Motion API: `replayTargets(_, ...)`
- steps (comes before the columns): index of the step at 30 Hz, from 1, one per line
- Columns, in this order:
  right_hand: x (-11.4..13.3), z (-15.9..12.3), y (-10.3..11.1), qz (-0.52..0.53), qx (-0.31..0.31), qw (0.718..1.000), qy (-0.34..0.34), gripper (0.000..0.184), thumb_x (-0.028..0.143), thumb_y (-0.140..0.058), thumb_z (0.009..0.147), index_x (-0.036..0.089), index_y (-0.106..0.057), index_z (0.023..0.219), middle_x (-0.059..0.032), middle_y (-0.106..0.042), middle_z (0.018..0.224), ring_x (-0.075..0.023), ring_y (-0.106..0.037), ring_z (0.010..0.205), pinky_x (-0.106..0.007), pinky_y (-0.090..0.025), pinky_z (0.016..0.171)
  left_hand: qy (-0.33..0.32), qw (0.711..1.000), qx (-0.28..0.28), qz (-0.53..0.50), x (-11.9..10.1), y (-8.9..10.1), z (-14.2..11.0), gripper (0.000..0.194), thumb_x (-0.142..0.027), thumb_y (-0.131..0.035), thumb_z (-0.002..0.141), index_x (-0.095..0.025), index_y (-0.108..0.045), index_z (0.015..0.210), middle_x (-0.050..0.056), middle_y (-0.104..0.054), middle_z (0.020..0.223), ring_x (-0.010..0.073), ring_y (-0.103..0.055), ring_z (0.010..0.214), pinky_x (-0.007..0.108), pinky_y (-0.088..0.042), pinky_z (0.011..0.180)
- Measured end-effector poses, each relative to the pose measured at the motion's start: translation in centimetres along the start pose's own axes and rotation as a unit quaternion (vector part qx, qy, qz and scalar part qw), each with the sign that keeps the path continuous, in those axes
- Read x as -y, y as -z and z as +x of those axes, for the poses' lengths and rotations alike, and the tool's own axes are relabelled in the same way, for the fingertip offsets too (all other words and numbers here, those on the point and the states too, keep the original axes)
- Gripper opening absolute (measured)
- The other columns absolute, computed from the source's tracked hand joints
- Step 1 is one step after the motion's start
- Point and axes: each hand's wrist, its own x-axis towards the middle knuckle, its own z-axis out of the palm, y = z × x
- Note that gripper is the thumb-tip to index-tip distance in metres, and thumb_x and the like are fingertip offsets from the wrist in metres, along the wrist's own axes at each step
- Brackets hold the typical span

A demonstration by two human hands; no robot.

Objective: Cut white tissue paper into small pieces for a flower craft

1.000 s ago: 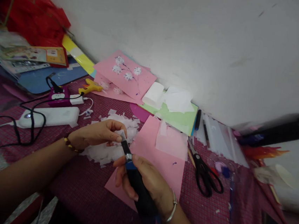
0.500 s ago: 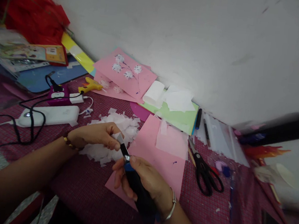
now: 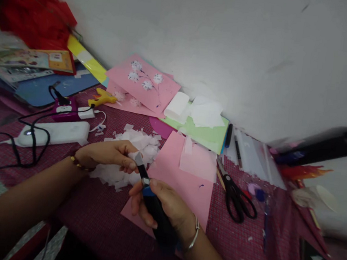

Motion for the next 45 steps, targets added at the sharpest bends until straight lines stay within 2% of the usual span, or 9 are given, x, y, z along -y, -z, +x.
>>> replayTargets(5, 0.0, 0.0, -0.2, -0.004, -0.023, 0.999, 0.028, 0.046, 0.052, -0.043, 0.101, 0.014, -0.067, 0.105, -0.0023, -0.069, 0.074, -0.0033, -0.045, 0.037, -0.016, -0.031, 0.033, -0.010, 1.000, -0.008, 0.001, 0.1, 0.2, 0.1, 0.032, -0.047, -0.074, 0.083, -0.016, -0.078, 0.083, 0.001, -0.065, 0.062, 0.0084, -0.055, 0.054, 0.017, -0.042, 0.050)
replayTargets(12, -0.3, 0.1, 0.2, 0.005, 0.015, 1.000, -0.019, 0.050, 0.055, -0.043, 0.101, 0.012, -0.067, 0.107, -0.0032, -0.070, 0.074, -0.0037, -0.048, 0.037, -0.016, -0.031, 0.032, 0.010, 0.998, 0.047, 0.030, 0.0, 0.1, 0.0, 0.030, -0.046, -0.074, 0.083, -0.018, -0.078, 0.073, 0.004, -0.071, 0.064, 0.0080, -0.052, 0.049, 0.018, -0.042, 0.049)
replayTargets(17, -0.4, 0.1, 0.4, 0.002, 0.019, 1.000, -0.022, 0.051, 0.056, -0.043, 0.101, 0.012, -0.067, 0.108, -0.0041, -0.070, 0.075, -0.0040, -0.049, 0.037, -0.016, -0.032, 0.032, 0.014, 0.996, 0.086, 0.035, 0.1, -0.1, 0.1, 0.028, -0.048, -0.075, 0.083, -0.021, -0.082, 0.084, 0.003, -0.073, 0.064, 0.0081, -0.050, 0.046, 0.018, -0.042, 0.048)
replayTargets(21, -0.2, -0.1, 0.3, 0.012, 0.013, 0.999, -0.043, 0.049, 0.053, -0.042, 0.102, 0.011, -0.067, 0.105, -0.0039, -0.071, 0.073, -0.0042, -0.050, 0.036, -0.015, -0.033, 0.031, 0.024, 0.994, 0.089, 0.050, 0.1, 0.0, -0.1, 0.032, -0.050, -0.074, 0.084, -0.019, -0.081, 0.083, 0.005, -0.072, 0.063, 0.0095, -0.053, 0.049, 0.019, -0.044, 0.050)
replayTargets(27, 0.3, -0.3, 0.2, 0.024, 0.029, 0.996, -0.086, 0.053, 0.061, -0.051, 0.096, 0.011, -0.067, 0.102, -0.0038, -0.073, 0.070, -0.0050, -0.052, 0.035, -0.015, -0.035, 0.031, 0.049, 0.993, 0.107, 0.032, 0.3, 0.0, -0.5, 0.035, -0.052, -0.075, 0.082, -0.018, -0.080, 0.085, 0.006, -0.074, 0.069, 0.0117, -0.059, 0.054, 0.020, -0.049, 0.053)
replayTargets(41, 0.1, -0.6, 0.9, 0.001, 0.030, 0.997, -0.074, 0.054, 0.058, -0.047, 0.098, 0.009, -0.068, 0.103, -0.0053, -0.073, 0.069, -0.0055, -0.051, 0.034, -0.016, -0.034, 0.030, 0.032, 0.991, 0.104, 0.084, -0.2, 1.3, -1.0, 0.032, -0.051, -0.072, 0.084, -0.020, -0.082, 0.086, 0.007, -0.071, 0.065, 0.0123, -0.057, 0.053, 0.020, -0.045, 0.052)
replayTargets(45, -0.4, -0.5, 1.0, 0.000, 0.033, 0.996, -0.078, 0.054, 0.059, -0.045, 0.099, 0.009, -0.068, 0.103, -0.0054, -0.073, 0.071, -0.0054, -0.052, 0.035, -0.016, -0.035, 0.031, 0.051, 0.989, 0.110, 0.078, 0.0, 0.7, -0.8, 0.032, -0.050, -0.074, 0.082, -0.019, -0.081, 0.083, 0.006, -0.071, 0.065, 0.0118, -0.056, 0.052, 0.020, -0.045, 0.051)
